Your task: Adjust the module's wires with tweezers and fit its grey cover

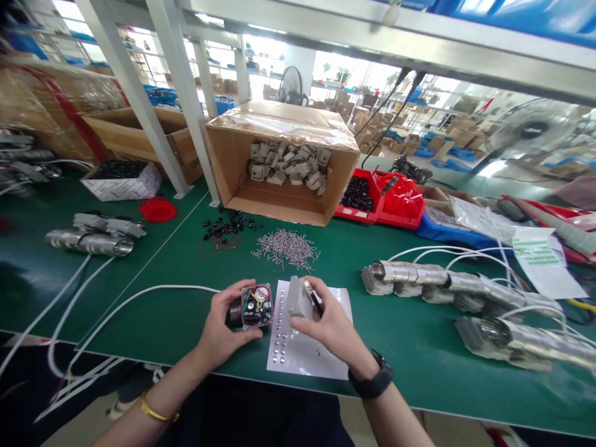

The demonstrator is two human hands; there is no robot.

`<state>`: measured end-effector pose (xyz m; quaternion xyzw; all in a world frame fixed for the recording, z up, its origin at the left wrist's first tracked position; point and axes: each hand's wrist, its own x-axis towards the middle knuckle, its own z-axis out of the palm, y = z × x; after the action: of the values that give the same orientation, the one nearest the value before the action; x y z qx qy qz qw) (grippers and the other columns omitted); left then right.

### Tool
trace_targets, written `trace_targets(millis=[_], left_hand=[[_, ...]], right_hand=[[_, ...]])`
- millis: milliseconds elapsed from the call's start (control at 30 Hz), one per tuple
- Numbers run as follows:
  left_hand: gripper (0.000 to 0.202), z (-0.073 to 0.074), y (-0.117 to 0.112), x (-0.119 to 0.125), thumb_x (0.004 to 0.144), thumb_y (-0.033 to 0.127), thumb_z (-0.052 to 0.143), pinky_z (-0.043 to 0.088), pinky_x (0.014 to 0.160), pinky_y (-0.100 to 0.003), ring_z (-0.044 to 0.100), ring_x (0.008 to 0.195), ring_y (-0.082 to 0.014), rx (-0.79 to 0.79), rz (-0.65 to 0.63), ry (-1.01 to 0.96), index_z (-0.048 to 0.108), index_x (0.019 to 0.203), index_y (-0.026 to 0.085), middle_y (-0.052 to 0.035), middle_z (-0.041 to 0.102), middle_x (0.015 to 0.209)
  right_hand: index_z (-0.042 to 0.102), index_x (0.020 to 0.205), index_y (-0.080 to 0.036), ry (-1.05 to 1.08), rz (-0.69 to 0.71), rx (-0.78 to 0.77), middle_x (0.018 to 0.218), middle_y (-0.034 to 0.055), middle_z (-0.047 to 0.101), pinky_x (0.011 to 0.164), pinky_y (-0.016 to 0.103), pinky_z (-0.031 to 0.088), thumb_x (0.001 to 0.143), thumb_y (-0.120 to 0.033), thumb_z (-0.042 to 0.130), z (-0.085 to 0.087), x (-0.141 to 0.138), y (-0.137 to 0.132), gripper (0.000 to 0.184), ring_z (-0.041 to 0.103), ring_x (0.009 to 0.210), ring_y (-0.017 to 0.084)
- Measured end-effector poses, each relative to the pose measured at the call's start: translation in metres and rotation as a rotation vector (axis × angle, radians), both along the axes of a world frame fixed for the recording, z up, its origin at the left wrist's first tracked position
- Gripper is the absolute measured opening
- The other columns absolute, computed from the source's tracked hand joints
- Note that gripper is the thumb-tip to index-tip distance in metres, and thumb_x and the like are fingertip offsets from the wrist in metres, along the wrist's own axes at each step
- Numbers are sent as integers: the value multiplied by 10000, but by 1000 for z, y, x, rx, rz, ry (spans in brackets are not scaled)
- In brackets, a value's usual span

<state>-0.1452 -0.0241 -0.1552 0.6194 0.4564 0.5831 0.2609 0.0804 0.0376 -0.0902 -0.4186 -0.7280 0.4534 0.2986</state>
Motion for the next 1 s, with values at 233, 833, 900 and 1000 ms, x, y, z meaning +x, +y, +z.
trace_targets(millis=[233, 833, 900, 1000], left_hand=[[445, 3, -1, -2, 681, 450, 767, 461, 943, -475, 531, 1158, -294, -29, 46, 145, 452, 871, 200, -165, 524, 1260], [762, 14, -5, -8, 761, 656, 572, 428, 992, -447, 461, 1217, -297, 71, -80, 200, 339, 1354, 240, -134, 445, 1345], [762, 27, -1, -10, 815, 729, 368, 454, 946, -420, 523, 1140, -282, -52, -125, 58, 318, 1368, 207, -131, 506, 1273], [605, 52, 12, -12, 912, 621, 229, 478, 821, -345, 593, 933, -229, -272, -97, 90, 565, 1137, 171, -88, 619, 999]], right_hand=[[502, 1176, -206, 266, 307, -163, 1058, 34, 578, 845, 328, 457, 677, -505, 736, 18, -53, 13, 627, 552, 966, 206], [466, 1162, -173, 414, -164, -437, 827, 37, 596, 395, 184, 319, 817, -500, 606, -21, -65, -62, 496, 445, 487, 86], [444, 1170, -192, 565, -224, -536, 816, 11, 566, 338, 150, 201, 794, -481, 653, -21, -71, -68, 518, 318, 415, 35], [454, 1146, -206, 620, -282, -575, 732, -44, 485, 312, 128, 176, 752, -483, 703, -19, -77, -73, 542, 244, 392, 15]])
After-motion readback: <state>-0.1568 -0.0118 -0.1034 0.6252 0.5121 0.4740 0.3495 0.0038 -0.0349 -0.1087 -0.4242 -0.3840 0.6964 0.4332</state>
